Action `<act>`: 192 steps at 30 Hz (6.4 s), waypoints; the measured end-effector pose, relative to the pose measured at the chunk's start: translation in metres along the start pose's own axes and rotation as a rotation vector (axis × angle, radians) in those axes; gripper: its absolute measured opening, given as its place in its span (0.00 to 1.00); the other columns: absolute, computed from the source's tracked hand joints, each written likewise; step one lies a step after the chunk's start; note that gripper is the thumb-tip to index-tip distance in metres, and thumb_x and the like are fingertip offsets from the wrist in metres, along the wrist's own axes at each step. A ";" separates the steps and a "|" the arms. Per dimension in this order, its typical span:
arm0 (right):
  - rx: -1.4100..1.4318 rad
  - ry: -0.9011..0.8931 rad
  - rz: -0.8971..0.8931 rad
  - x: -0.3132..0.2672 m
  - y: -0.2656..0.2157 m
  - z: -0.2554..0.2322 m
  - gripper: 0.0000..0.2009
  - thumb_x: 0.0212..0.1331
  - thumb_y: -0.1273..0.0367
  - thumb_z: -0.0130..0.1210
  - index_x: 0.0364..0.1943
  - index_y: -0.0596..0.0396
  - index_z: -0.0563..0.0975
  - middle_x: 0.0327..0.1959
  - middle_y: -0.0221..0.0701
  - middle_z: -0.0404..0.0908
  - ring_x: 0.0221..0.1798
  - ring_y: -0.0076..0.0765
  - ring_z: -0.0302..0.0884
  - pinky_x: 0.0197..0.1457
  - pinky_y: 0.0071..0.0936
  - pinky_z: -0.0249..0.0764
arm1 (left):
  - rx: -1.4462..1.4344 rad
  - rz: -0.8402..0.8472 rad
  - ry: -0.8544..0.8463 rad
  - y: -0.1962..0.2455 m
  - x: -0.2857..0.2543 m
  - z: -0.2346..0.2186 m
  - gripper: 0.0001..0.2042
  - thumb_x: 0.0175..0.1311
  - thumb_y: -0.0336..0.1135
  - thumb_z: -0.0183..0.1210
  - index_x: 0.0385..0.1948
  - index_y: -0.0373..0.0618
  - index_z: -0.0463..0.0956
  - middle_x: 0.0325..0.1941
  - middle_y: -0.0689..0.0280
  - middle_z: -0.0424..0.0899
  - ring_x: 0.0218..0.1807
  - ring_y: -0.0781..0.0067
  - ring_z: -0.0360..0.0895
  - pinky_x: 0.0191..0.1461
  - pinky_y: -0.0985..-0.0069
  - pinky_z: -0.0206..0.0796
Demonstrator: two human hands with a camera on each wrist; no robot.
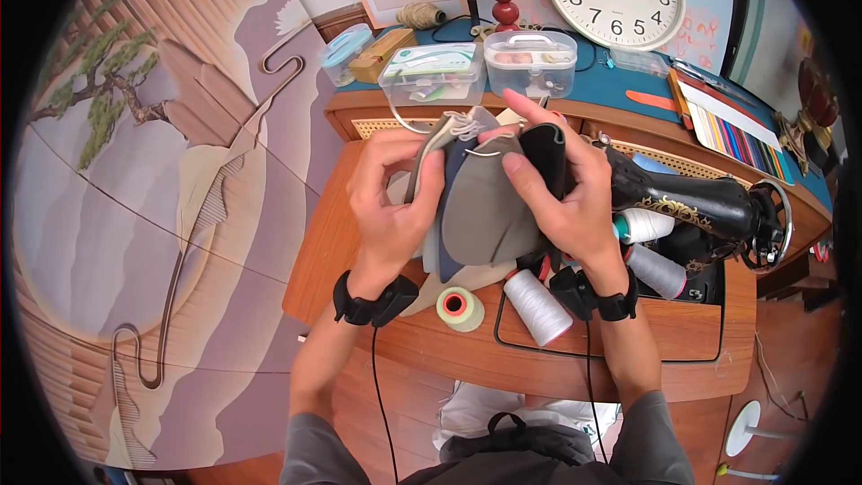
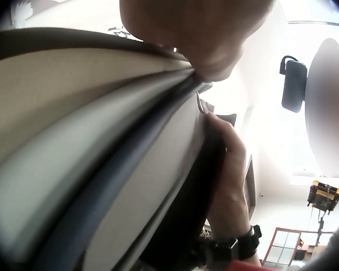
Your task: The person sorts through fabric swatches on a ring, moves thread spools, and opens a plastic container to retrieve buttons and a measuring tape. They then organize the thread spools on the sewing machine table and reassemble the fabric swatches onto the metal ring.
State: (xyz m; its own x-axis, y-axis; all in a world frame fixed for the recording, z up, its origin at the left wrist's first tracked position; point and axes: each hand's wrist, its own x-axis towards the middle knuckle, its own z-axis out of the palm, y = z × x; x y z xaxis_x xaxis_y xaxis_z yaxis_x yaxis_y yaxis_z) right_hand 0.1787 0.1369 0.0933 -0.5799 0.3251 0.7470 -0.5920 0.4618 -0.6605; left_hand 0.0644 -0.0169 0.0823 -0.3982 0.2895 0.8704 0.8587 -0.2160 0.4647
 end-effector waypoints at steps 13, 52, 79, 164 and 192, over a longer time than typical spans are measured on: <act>-0.052 0.013 -0.035 0.000 0.011 0.004 0.18 0.58 0.76 0.63 0.54 0.55 0.80 0.42 0.34 0.89 0.37 0.23 0.86 0.39 0.20 0.78 | 0.052 0.088 -0.089 0.004 -0.003 0.006 0.23 0.59 0.20 0.66 0.52 0.37 0.62 0.52 0.49 0.82 0.51 0.64 0.82 0.54 0.71 0.74; -0.219 0.085 -0.250 0.002 0.010 0.001 0.13 0.44 0.80 0.64 0.36 0.53 0.80 0.41 0.29 0.85 0.40 0.39 0.84 0.39 0.30 0.80 | 0.360 0.260 -0.106 0.014 0.009 -0.006 0.17 0.59 0.16 0.62 0.51 0.35 0.74 0.52 0.55 0.86 0.48 0.65 0.86 0.50 0.75 0.77; -0.151 -0.112 0.208 -0.006 0.017 0.020 0.29 0.55 0.55 0.69 0.55 0.58 0.75 0.44 0.44 0.83 0.41 0.43 0.84 0.43 0.36 0.81 | -0.042 -0.529 -0.176 0.013 0.030 0.000 0.13 0.74 0.30 0.52 0.54 0.36 0.75 0.44 0.62 0.87 0.42 0.80 0.81 0.46 0.79 0.73; -0.569 0.000 0.029 -0.013 0.042 0.023 0.16 0.49 0.70 0.65 0.45 0.52 0.80 0.38 0.29 0.82 0.42 0.40 0.81 0.38 0.37 0.78 | -0.052 -0.306 -0.333 -0.046 -0.032 -0.012 0.05 0.74 0.28 0.49 0.40 0.37 0.71 0.50 0.61 0.82 0.37 0.71 0.74 0.44 0.76 0.69; -0.199 -0.188 0.109 -0.016 0.054 0.028 0.16 0.58 0.74 0.62 0.50 0.55 0.76 0.41 0.39 0.85 0.43 0.49 0.84 0.46 0.37 0.79 | -0.153 -0.552 0.109 -0.035 -0.035 0.006 0.08 0.73 0.31 0.56 0.46 0.37 0.77 0.32 0.68 0.82 0.34 0.83 0.78 0.37 0.83 0.71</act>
State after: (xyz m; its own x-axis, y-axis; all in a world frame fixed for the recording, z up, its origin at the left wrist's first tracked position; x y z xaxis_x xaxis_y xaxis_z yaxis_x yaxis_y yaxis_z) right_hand 0.1397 0.1336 0.0435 -0.7389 0.2315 0.6328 -0.4098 0.5912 -0.6947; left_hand 0.0499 -0.0138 0.0342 -0.8117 0.3014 0.5004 0.4614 -0.1945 0.8656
